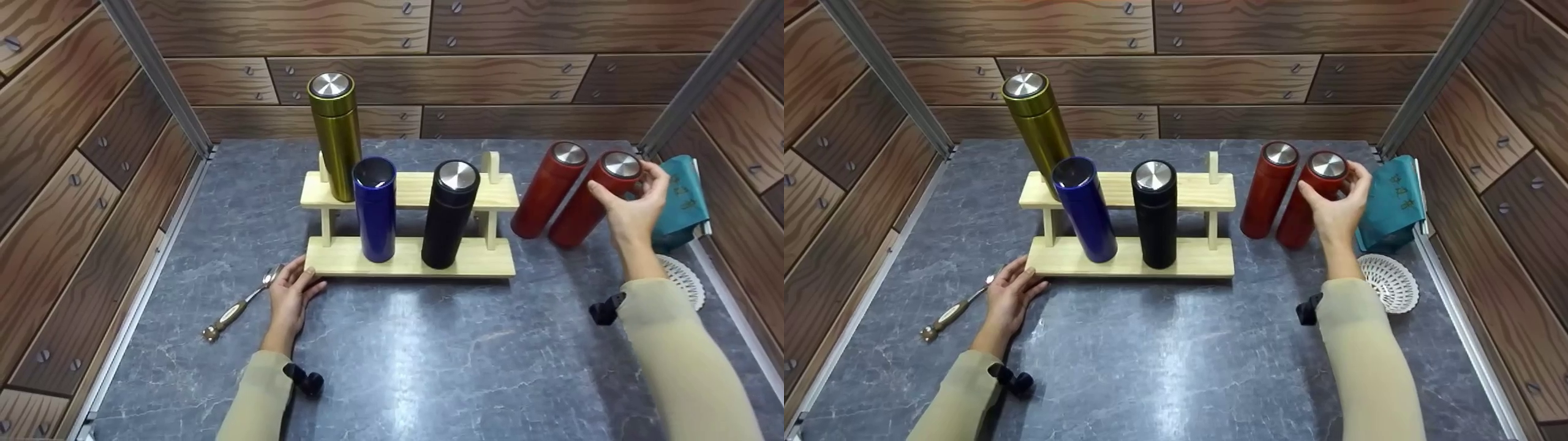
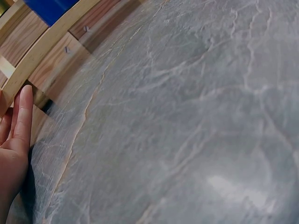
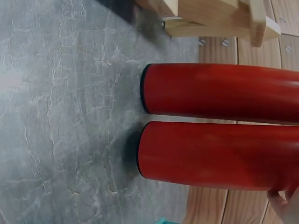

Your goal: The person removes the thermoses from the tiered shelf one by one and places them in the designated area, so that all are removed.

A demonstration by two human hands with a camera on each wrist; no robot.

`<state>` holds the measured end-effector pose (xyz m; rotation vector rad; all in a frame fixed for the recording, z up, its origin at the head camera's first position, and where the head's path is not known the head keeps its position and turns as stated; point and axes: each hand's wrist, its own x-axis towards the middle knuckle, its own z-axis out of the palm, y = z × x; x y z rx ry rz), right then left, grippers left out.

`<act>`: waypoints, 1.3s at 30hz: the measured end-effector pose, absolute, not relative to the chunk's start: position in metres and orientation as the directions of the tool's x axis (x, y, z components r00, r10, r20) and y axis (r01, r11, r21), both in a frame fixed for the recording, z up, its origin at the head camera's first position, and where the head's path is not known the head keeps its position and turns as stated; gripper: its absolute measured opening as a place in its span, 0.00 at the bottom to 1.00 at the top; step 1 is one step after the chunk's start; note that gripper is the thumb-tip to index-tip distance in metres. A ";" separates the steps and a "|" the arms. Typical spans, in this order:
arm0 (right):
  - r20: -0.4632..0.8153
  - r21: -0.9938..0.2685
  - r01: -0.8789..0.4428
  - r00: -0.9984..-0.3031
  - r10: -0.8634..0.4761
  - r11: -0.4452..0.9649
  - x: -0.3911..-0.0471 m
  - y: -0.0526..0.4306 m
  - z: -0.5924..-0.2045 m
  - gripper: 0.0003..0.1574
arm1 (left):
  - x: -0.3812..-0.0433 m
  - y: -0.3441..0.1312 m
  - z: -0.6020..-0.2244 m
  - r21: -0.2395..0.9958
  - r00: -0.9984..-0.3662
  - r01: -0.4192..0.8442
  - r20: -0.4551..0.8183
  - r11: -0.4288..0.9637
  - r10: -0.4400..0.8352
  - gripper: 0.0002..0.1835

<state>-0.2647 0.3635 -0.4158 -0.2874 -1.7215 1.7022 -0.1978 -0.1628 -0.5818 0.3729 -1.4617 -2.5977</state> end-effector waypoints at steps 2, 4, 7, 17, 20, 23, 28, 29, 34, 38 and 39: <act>0.321 -0.943 -0.304 -0.730 0.603 0.134 -0.266 0.364 -0.417 0.46 | -0.198 -0.162 -0.581 0.855 -0.961 0.000 -0.144 -0.519 -0.237 0.24; 0.338 -0.939 -0.304 -0.724 0.602 0.161 -0.266 0.364 -0.418 0.45 | -0.198 -0.162 -0.581 0.855 -0.960 0.000 -0.145 -0.518 -0.240 0.24; 0.362 -0.931 -0.309 -0.717 0.595 0.194 -0.266 0.364 -0.420 0.44 | -0.198 -0.161 -0.582 0.858 -0.959 0.001 -0.145 -0.514 -0.244 0.24; 0.340 -0.940 -0.279 -0.732 0.590 0.196 -0.272 0.361 -0.422 0.44 | -0.198 -0.162 -0.584 0.859 -0.958 0.012 -0.138 -0.513 -0.253 0.23; 0.350 -0.937 -0.282 -0.743 0.571 0.206 -0.271 0.360 -0.423 0.44 | -0.198 -0.162 -0.584 0.859 -0.957 0.012 -0.138 -0.513 -0.254 0.24; 0.351 -0.936 -0.290 -0.753 0.556 0.197 -0.270 0.359 -0.424 0.45 | -0.199 -0.162 -0.584 0.853 -0.957 0.013 -0.140 -0.521 -0.254 0.24; 0.357 -0.934 -0.303 -0.783 0.509 0.188 -0.266 0.365 -0.428 0.47 | -0.200 -0.162 -0.584 0.853 -0.955 0.010 -0.147 -0.523 -0.258 0.24; 0.356 -0.934 -0.305 -0.790 0.500 0.184 -0.265 0.367 -0.429 0.47 | -0.200 -0.161 -0.584 0.851 -0.954 0.006 -0.153 -0.525 -0.258 0.24; 0.332 -0.943 -0.301 -0.804 0.492 0.144 -0.257 0.378 -0.432 0.47 | -0.199 -0.162 -0.584 0.848 -0.952 -0.003 -0.164 -0.531 -0.257 0.24; 0.347 -0.935 -0.338 -0.796 0.496 0.110 -0.253 0.384 -0.428 0.42 | -0.201 -0.162 -0.584 0.845 -0.952 0.011 -0.155 -0.535 -0.265 0.24; 0.359 -0.929 -0.356 -0.792 0.494 0.105 -0.253 0.385 -0.426 0.40 | -0.201 -0.161 -0.584 0.845 -0.952 0.012 -0.154 -0.535 -0.264 0.24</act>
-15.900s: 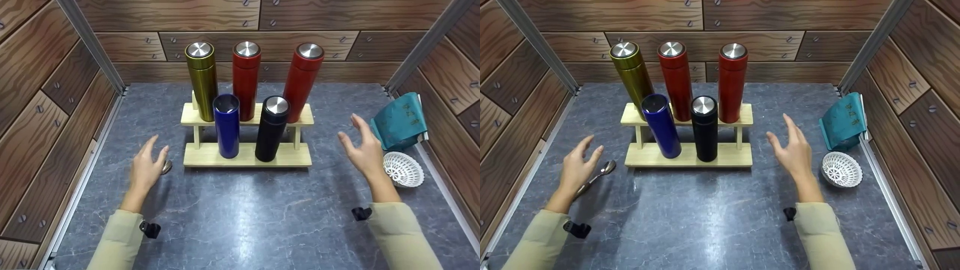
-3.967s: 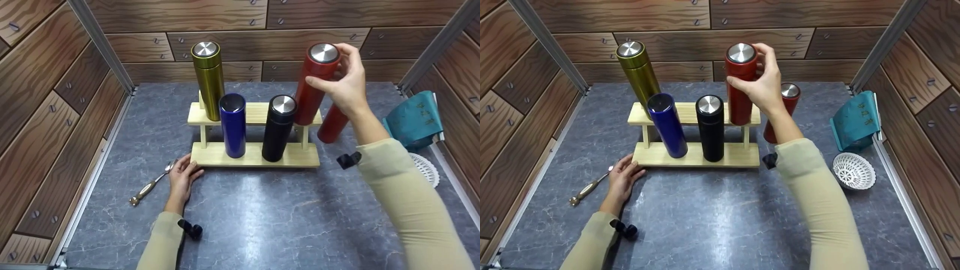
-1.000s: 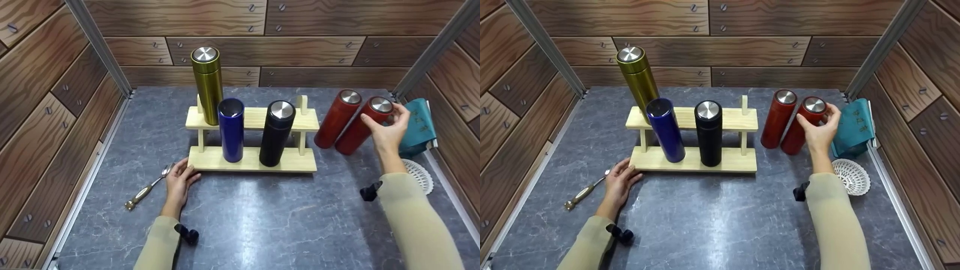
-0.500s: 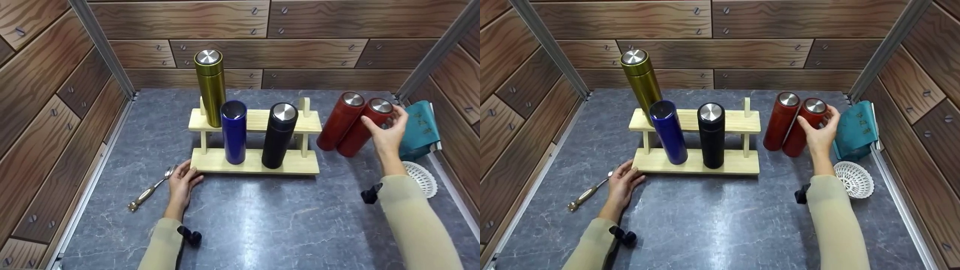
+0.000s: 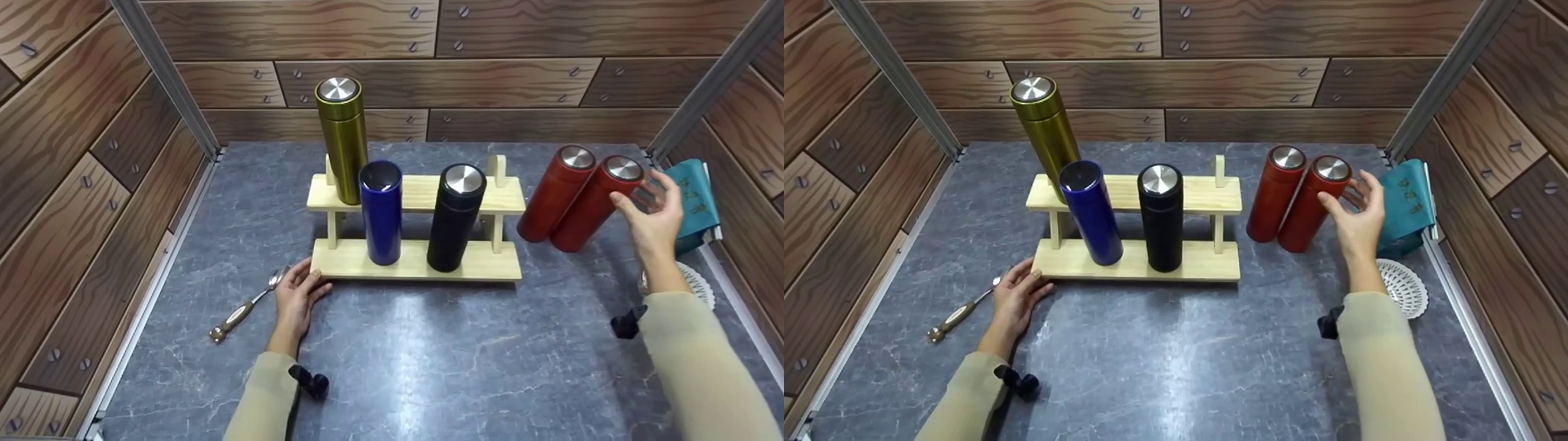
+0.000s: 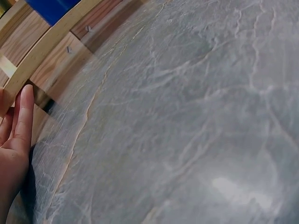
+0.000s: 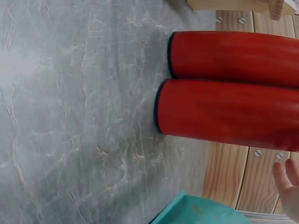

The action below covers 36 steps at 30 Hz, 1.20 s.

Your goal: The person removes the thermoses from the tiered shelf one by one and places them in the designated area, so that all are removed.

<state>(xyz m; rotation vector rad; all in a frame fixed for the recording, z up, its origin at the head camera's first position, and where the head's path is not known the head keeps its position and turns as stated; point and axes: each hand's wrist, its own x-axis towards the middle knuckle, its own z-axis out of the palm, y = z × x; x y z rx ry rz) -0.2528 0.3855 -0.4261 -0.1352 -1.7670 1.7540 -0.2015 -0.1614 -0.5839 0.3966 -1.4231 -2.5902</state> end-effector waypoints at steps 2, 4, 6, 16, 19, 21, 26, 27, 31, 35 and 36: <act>0.370 -0.921 -0.382 -0.790 0.488 0.078 -0.251 0.388 -0.424 0.37 | -0.201 -0.162 -0.583 0.843 -0.953 0.012 -0.153 -0.538 -0.261 0.24; 0.374 -0.915 -0.399 -0.790 0.486 0.056 -0.249 0.390 -0.422 0.34 | -0.201 -0.162 -0.583 0.842 -0.955 0.009 -0.153 -0.539 -0.255 0.24; 0.375 -0.909 -0.416 -0.789 0.487 0.025 -0.247 0.392 -0.421 0.32 | -0.199 -0.163 -0.583 0.844 -0.955 0.002 -0.159 -0.536 -0.252 0.25; 0.432 -0.888 -0.454 -0.776 0.460 0.069 -0.236 0.400 -0.405 0.30 | -0.199 -0.164 -0.583 0.847 -0.955 -0.001 -0.159 -0.532 -0.251 0.25; 0.451 -0.876 -0.478 -0.756 0.475 0.071 -0.235 0.400 -0.399 0.28 | -0.199 -0.164 -0.583 0.845 -0.958 -0.003 -0.156 -0.535 -0.241 0.25; 0.466 -0.861 -0.506 -0.739 0.486 0.056 -0.235 0.398 -0.394 0.26 | -0.200 -0.164 -0.582 0.843 -0.959 -0.001 -0.154 -0.538 -0.239 0.25; 0.469 -0.837 -0.546 -0.727 0.502 -0.009 -0.232 0.394 -0.381 0.23 | -0.200 -0.164 -0.581 0.842 -0.956 -0.001 -0.158 -0.539 -0.246 0.24; 0.467 -0.837 -0.547 -0.729 0.500 -0.017 -0.231 0.393 -0.379 0.22 | -0.200 -0.164 -0.581 0.842 -0.956 -0.003 -0.162 -0.539 -0.247 0.24; 0.464 -0.840 -0.542 -0.745 0.479 -0.029 -0.229 0.387 -0.372 0.22 | -0.201 -0.164 -0.582 0.845 -0.955 -0.011 -0.167 -0.535 -0.245 0.23; 0.461 -0.835 -0.545 -0.770 0.442 -0.078 -0.227 0.373 -0.363 0.22 | -0.201 -0.164 -0.583 0.843 -0.956 -0.004 -0.162 -0.538 -0.246 0.23; 0.463 -0.830 -0.549 -0.774 0.431 -0.094 -0.227 0.369 -0.361 0.22 | -0.200 -0.164 -0.583 0.842 -0.955 -0.004 -0.163 -0.539 -0.247 0.23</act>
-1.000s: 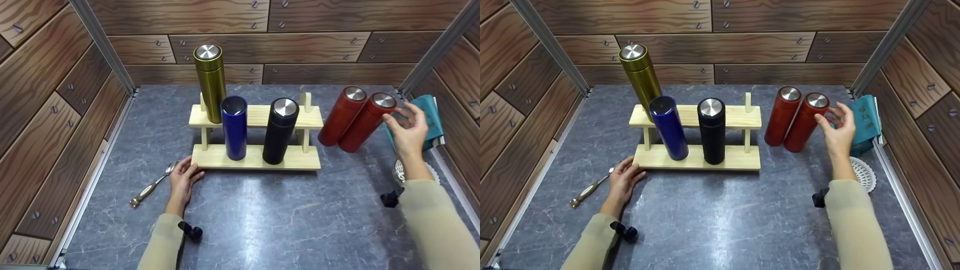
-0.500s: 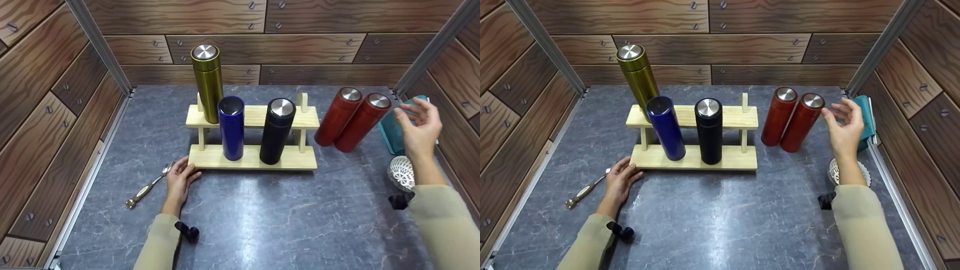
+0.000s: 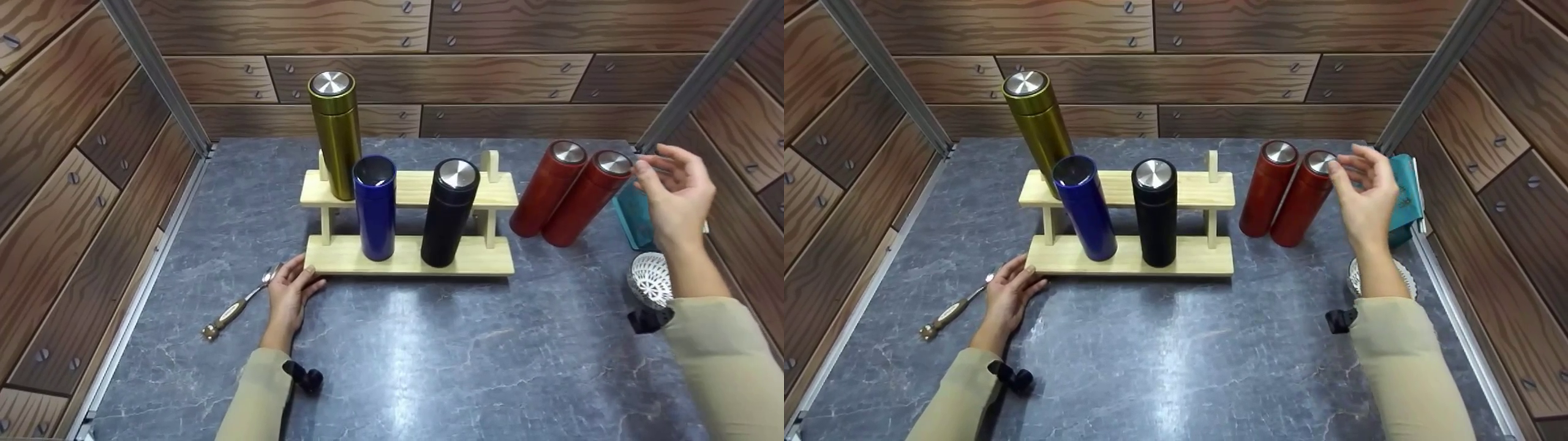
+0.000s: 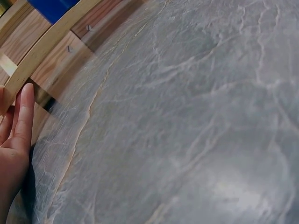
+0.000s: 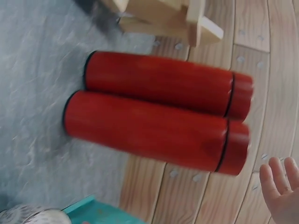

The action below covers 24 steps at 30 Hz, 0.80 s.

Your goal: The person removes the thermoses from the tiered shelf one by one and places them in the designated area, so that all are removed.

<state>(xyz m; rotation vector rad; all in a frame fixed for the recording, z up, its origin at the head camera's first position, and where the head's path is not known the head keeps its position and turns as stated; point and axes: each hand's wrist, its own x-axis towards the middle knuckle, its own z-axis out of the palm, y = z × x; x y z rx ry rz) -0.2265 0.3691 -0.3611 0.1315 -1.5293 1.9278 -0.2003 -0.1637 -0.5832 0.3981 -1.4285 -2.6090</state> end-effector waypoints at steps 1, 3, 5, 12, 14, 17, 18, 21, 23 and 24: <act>0.470 -0.826 -0.555 -0.776 0.420 -0.100 -0.226 0.365 -0.359 0.21 | -0.200 -0.164 -0.583 0.842 -0.955 -0.005 -0.165 -0.540 -0.248 0.23; 0.485 -0.816 -0.566 -0.781 0.395 -0.117 -0.225 0.358 -0.355 0.20 | -0.199 -0.163 -0.582 0.842 -0.953 -0.007 -0.169 -0.540 -0.250 0.23; 0.506 -0.806 -0.580 -0.779 0.369 -0.120 -0.226 0.350 -0.351 0.19 | -0.199 -0.163 -0.582 0.843 -0.953 -0.007 -0.170 -0.539 -0.253 0.23; 0.543 -0.806 -0.585 -0.790 0.286 -0.085 -0.231 0.327 -0.339 0.19 | -0.200 -0.163 -0.581 0.841 -0.954 -0.008 -0.169 -0.540 -0.249 0.23; 0.544 -0.814 -0.578 -0.794 0.270 -0.060 -0.233 0.321 -0.338 0.19 | -0.201 -0.163 -0.581 0.842 -0.954 -0.006 -0.167 -0.540 -0.250 0.23; 0.545 -0.826 -0.564 -0.802 0.244 -0.012 -0.236 0.311 -0.337 0.18 | -0.202 -0.163 -0.581 0.841 -0.954 0.003 -0.159 -0.541 -0.253 0.23; 0.547 -0.828 -0.561 -0.804 0.234 0.004 -0.237 0.308 -0.336 0.18 | -0.202 -0.163 -0.581 0.842 -0.955 0.006 -0.155 -0.540 -0.253 0.23; 0.548 -0.833 -0.553 -0.814 0.190 0.036 -0.238 0.297 -0.335 0.18 | -0.202 -0.163 -0.581 0.843 -0.955 0.007 -0.154 -0.538 -0.253 0.23; 0.544 -0.837 -0.546 -0.825 0.157 0.028 -0.238 0.290 -0.333 0.18 | -0.201 -0.163 -0.581 0.844 -0.955 0.003 -0.157 -0.537 -0.251 0.22; 0.542 -0.839 -0.544 -0.828 0.142 0.029 -0.238 0.286 -0.331 0.18 | -0.201 -0.163 -0.581 0.843 -0.955 0.001 -0.159 -0.539 -0.250 0.22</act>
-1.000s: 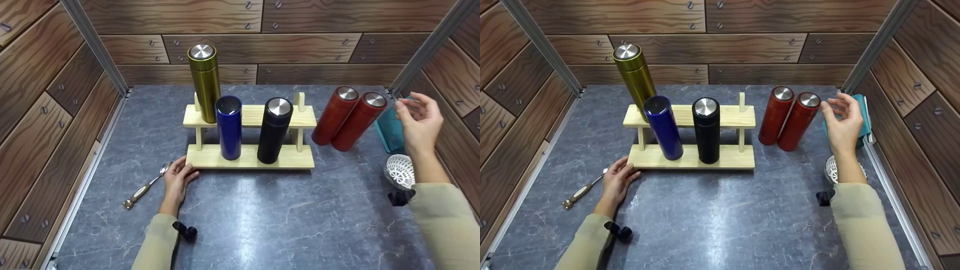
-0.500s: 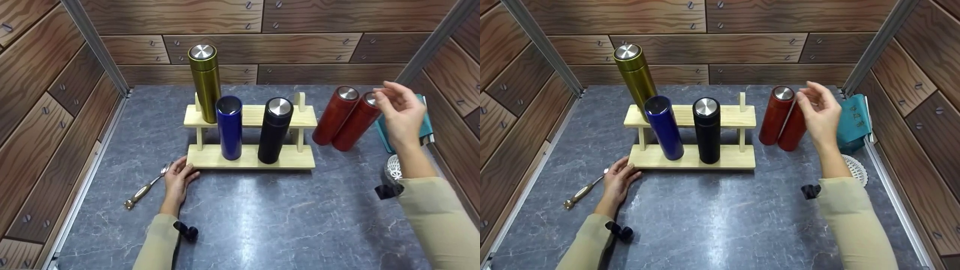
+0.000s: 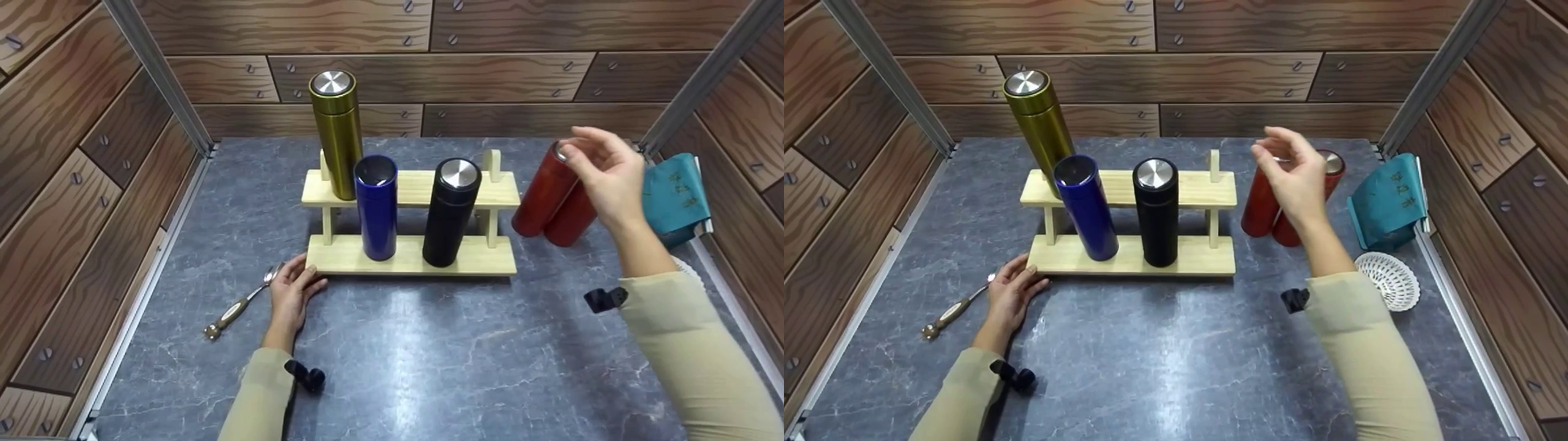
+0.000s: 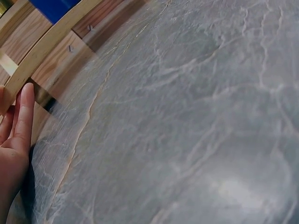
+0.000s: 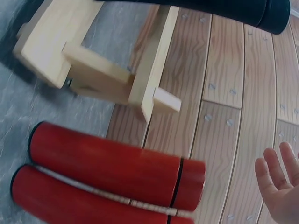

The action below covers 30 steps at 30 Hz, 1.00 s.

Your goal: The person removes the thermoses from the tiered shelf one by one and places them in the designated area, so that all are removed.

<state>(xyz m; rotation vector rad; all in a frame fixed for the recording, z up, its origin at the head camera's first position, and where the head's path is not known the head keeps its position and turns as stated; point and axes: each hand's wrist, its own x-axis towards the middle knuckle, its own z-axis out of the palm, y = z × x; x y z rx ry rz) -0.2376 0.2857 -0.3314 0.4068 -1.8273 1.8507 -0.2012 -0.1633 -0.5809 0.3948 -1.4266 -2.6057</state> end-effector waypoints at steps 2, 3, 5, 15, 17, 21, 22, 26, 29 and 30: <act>0.537 -0.843 -0.538 -0.836 0.115 0.027 -0.236 0.277 -0.327 0.17 | -0.201 -0.163 -0.581 0.843 -0.955 -0.002 -0.162 -0.538 -0.250 0.22; 0.537 -0.843 -0.537 -0.837 0.104 0.034 -0.236 0.273 -0.325 0.17 | -0.201 -0.163 -0.581 0.842 -0.954 -0.002 -0.164 -0.539 -0.252 0.22; 0.536 -0.844 -0.535 -0.840 0.085 0.040 -0.237 0.264 -0.322 0.17 | -0.201 -0.163 -0.581 0.846 -0.952 0.000 -0.163 -0.534 -0.258 0.22; 0.544 -0.828 -0.536 -0.839 0.000 0.167 -0.254 0.232 -0.313 0.19 | -0.200 -0.161 -0.580 0.841 -0.955 0.010 -0.153 -0.541 -0.255 0.23; 0.548 -0.820 -0.540 -0.836 -0.010 0.189 -0.255 0.224 -0.310 0.19 | -0.200 -0.161 -0.580 0.841 -0.954 0.010 -0.154 -0.541 -0.258 0.23; 0.563 -0.814 -0.560 -0.826 -0.026 0.155 -0.257 0.209 -0.305 0.19 | -0.202 -0.162 -0.580 0.841 -0.954 0.019 -0.146 -0.540 -0.261 0.23; 0.564 -0.816 -0.562 -0.826 -0.028 0.134 -0.258 0.205 -0.304 0.19 | -0.202 -0.162 -0.580 0.840 -0.955 0.022 -0.143 -0.542 -0.260 0.23; 0.554 -0.825 -0.555 -0.832 -0.043 0.108 -0.262 0.192 -0.299 0.19 | -0.202 -0.162 -0.580 0.844 -0.957 0.017 -0.142 -0.536 -0.254 0.24; 0.545 -0.828 -0.548 -0.836 -0.058 0.120 -0.263 0.182 -0.297 0.20 | -0.201 -0.162 -0.580 0.848 -0.957 0.005 -0.150 -0.530 -0.249 0.24; 0.543 -0.828 -0.547 -0.837 -0.063 0.123 -0.263 0.179 -0.296 0.21 | -0.200 -0.162 -0.580 0.848 -0.957 0.004 -0.151 -0.531 -0.248 0.24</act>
